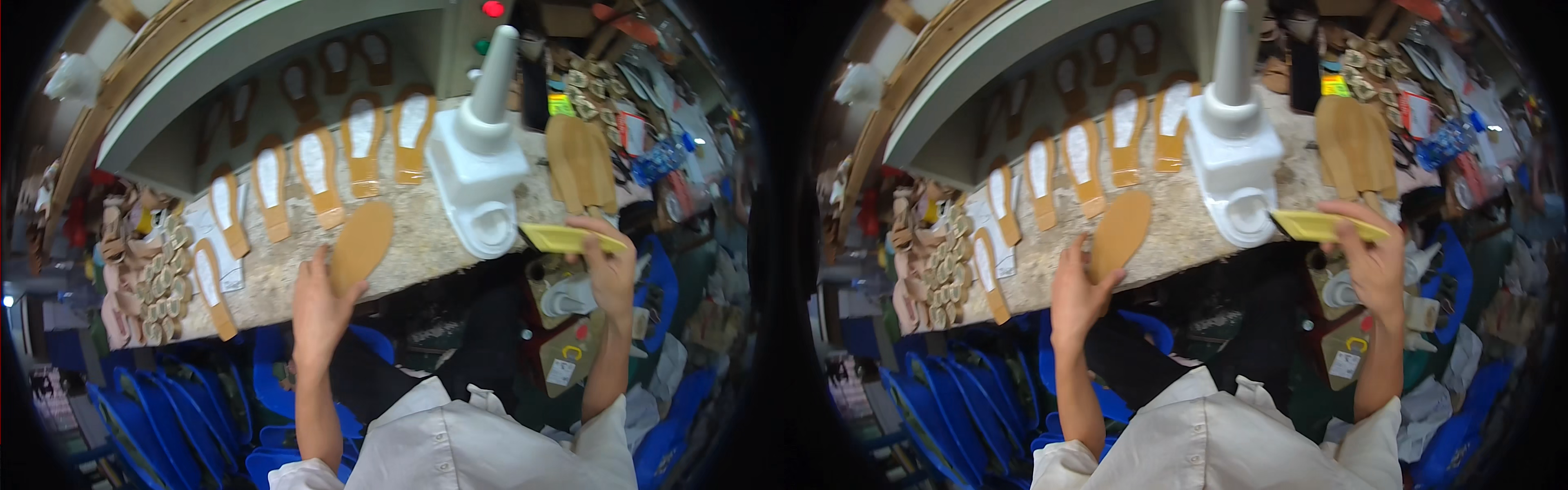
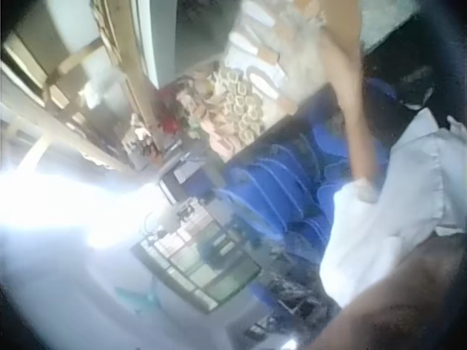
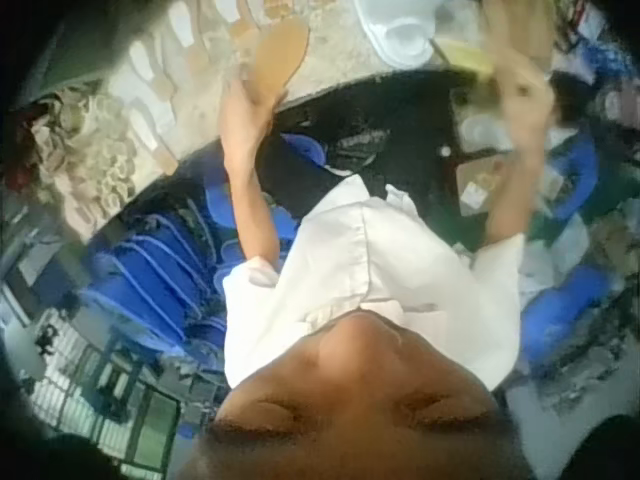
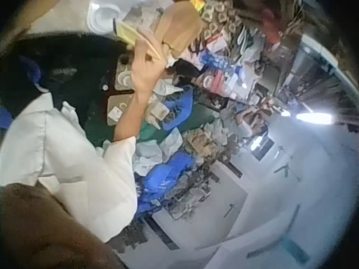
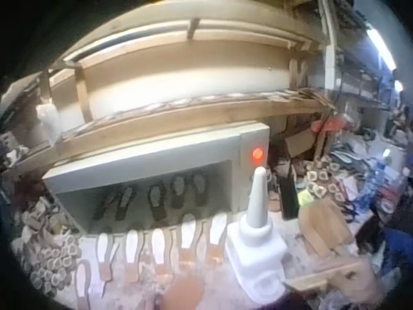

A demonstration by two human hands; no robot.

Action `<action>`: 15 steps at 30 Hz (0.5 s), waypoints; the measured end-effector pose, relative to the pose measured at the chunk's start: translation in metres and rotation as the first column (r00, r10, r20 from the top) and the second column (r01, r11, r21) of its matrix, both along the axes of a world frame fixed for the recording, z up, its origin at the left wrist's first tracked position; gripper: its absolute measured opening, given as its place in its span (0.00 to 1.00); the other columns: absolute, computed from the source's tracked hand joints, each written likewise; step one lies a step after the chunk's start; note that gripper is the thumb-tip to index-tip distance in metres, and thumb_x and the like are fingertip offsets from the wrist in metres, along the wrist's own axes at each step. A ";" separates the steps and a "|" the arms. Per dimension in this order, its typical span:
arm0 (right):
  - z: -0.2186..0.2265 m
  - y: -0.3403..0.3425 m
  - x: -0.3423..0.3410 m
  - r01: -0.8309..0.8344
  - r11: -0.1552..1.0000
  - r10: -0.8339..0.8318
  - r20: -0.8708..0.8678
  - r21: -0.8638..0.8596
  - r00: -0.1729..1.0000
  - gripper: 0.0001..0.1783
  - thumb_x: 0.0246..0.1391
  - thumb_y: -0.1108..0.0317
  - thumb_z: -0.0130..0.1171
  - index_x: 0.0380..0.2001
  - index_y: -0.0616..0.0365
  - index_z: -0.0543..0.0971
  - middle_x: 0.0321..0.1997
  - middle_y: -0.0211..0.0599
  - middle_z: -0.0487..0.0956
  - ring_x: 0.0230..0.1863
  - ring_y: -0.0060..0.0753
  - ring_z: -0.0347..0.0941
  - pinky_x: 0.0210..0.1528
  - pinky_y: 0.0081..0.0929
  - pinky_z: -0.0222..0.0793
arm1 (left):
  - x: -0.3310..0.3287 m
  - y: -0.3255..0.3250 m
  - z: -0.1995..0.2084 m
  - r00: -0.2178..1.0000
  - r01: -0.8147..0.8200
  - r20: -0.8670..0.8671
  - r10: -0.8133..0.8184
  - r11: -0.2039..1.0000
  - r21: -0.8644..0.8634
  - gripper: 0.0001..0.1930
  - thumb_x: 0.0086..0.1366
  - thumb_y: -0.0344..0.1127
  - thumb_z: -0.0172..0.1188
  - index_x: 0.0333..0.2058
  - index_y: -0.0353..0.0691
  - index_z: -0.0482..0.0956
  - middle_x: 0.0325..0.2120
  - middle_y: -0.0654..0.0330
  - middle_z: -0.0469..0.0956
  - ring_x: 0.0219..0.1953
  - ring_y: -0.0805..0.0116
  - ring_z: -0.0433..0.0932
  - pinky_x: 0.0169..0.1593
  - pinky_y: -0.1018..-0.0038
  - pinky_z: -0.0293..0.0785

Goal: The recorder applies glue to several shoe soles using a brush, places them in a drying machine, and cleans up the workspace.

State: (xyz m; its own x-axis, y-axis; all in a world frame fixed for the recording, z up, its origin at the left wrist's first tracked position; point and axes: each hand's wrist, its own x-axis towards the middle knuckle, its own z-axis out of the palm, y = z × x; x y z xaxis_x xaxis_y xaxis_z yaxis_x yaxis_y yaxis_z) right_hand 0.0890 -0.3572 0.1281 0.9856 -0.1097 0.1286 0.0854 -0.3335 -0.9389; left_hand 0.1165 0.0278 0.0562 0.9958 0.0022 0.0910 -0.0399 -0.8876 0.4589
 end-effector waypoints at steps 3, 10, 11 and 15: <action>0.007 -0.001 0.028 -0.110 0.959 0.138 0.092 -0.262 0.986 0.11 0.60 0.72 0.66 0.45 0.63 0.85 0.36 0.37 0.84 0.34 0.25 0.79 0.37 0.23 0.72 | 0.005 0.000 0.003 0.985 -0.018 -0.172 -0.030 0.962 -0.273 0.30 0.57 0.35 0.73 0.57 0.35 0.73 0.40 0.50 0.81 0.39 0.54 0.82 0.45 0.65 0.77; 0.002 0.007 0.062 -0.378 0.834 0.407 -0.015 -0.401 0.913 0.09 0.53 0.77 0.67 0.39 0.62 0.86 0.35 0.41 0.86 0.37 0.31 0.82 0.42 0.27 0.75 | -0.059 -0.007 -0.002 0.869 -0.351 -0.427 -0.250 0.296 -0.888 0.19 0.74 0.31 0.52 0.60 0.33 0.63 0.46 0.52 0.78 0.41 0.64 0.82 0.44 0.70 0.80; -0.001 0.006 0.064 -0.400 0.805 0.440 -0.012 -0.438 0.898 0.09 0.53 0.77 0.67 0.39 0.62 0.86 0.35 0.40 0.86 0.37 0.31 0.82 0.42 0.27 0.75 | -0.066 -0.013 -0.003 0.874 -0.348 -0.403 -0.270 0.230 -0.909 0.19 0.74 0.30 0.52 0.60 0.33 0.63 0.48 0.50 0.77 0.43 0.62 0.82 0.45 0.68 0.80; -0.003 0.007 0.065 -0.447 0.808 0.453 -0.079 -0.384 0.888 0.09 0.53 0.75 0.67 0.39 0.61 0.86 0.35 0.39 0.86 0.37 0.30 0.82 0.42 0.28 0.75 | -0.085 -0.024 -0.019 0.841 -0.403 -0.405 -0.358 0.086 -0.911 0.23 0.73 0.28 0.52 0.63 0.34 0.60 0.54 0.47 0.74 0.50 0.53 0.81 0.51 0.63 0.80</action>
